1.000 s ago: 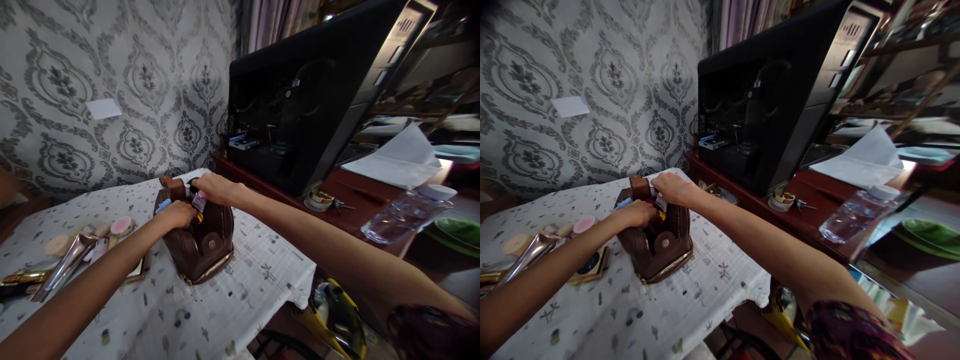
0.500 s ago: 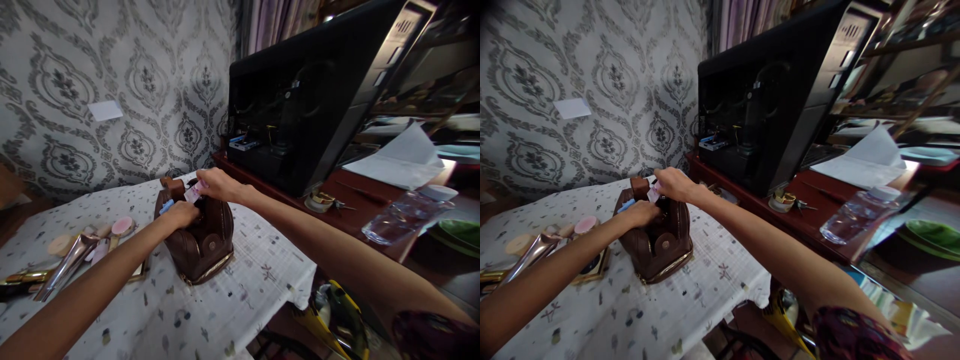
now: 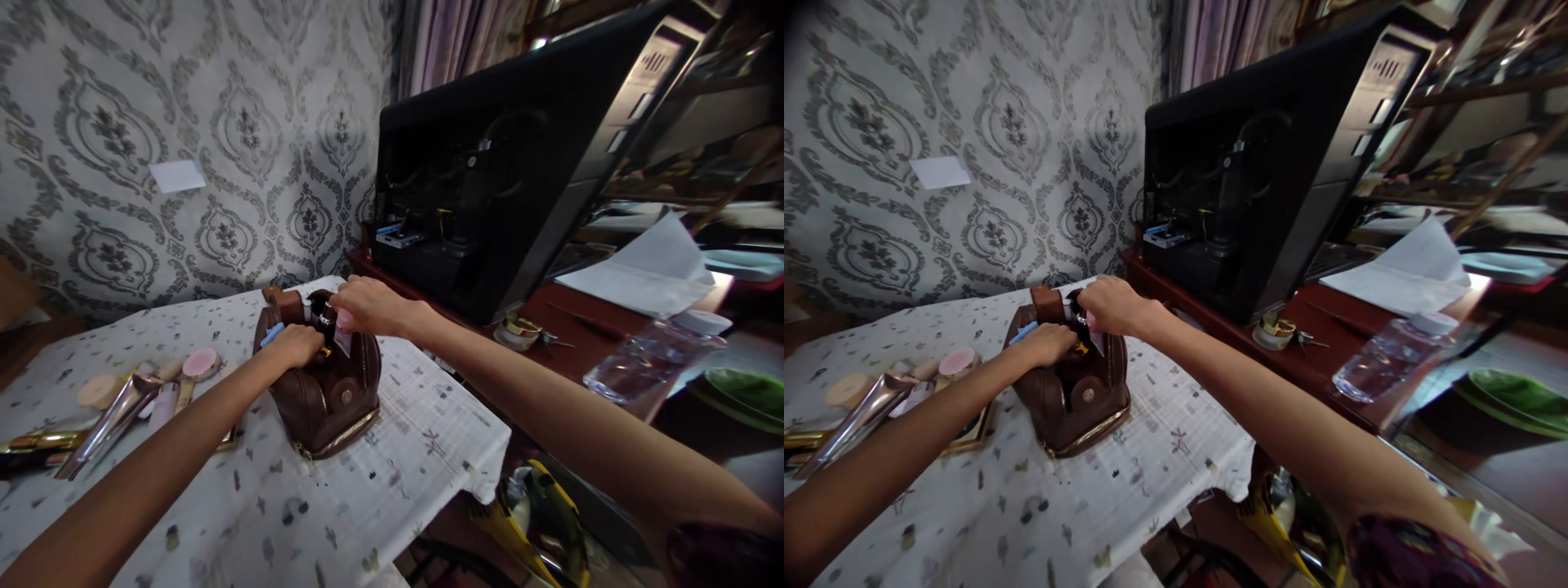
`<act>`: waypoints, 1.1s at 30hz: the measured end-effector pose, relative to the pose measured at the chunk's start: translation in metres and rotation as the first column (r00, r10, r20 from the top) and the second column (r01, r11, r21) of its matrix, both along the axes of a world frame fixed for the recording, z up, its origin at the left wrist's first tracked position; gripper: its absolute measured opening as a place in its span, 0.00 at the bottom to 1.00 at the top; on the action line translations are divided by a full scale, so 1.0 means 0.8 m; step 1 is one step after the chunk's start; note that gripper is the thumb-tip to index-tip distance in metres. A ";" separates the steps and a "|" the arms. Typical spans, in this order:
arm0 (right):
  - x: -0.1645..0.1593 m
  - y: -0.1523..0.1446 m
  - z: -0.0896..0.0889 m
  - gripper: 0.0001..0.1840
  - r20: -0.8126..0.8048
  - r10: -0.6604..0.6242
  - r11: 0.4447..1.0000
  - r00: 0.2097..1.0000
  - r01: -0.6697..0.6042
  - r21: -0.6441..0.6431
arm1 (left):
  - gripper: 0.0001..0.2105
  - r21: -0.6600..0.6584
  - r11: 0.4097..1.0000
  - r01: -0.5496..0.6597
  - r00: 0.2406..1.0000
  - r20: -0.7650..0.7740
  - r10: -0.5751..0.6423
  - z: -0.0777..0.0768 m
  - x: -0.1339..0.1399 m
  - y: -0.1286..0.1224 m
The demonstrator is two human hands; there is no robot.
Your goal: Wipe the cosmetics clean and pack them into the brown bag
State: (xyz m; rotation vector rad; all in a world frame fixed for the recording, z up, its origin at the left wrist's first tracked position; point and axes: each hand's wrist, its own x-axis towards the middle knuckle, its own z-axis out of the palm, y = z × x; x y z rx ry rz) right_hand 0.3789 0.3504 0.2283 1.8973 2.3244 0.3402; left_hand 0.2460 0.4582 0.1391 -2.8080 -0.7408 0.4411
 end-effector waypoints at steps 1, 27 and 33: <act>-0.001 0.004 -0.006 0.11 0.025 0.006 1.000 1.000 -0.007 0.020 | 0.13 -0.003 1.000 -0.004 1.000 0.003 0.004 0.000 0.000 0.000; -0.005 0.045 -0.062 0.20 0.073 -0.006 0.995 0.997 -0.001 0.098 | 0.19 -0.025 0.964 -0.265 0.888 0.383 0.254 0.021 0.006 0.010; -0.008 0.047 -0.061 0.15 0.093 -0.015 0.996 0.996 0.007 0.089 | 0.18 -0.032 0.959 -0.281 0.897 0.347 0.275 0.017 0.009 0.015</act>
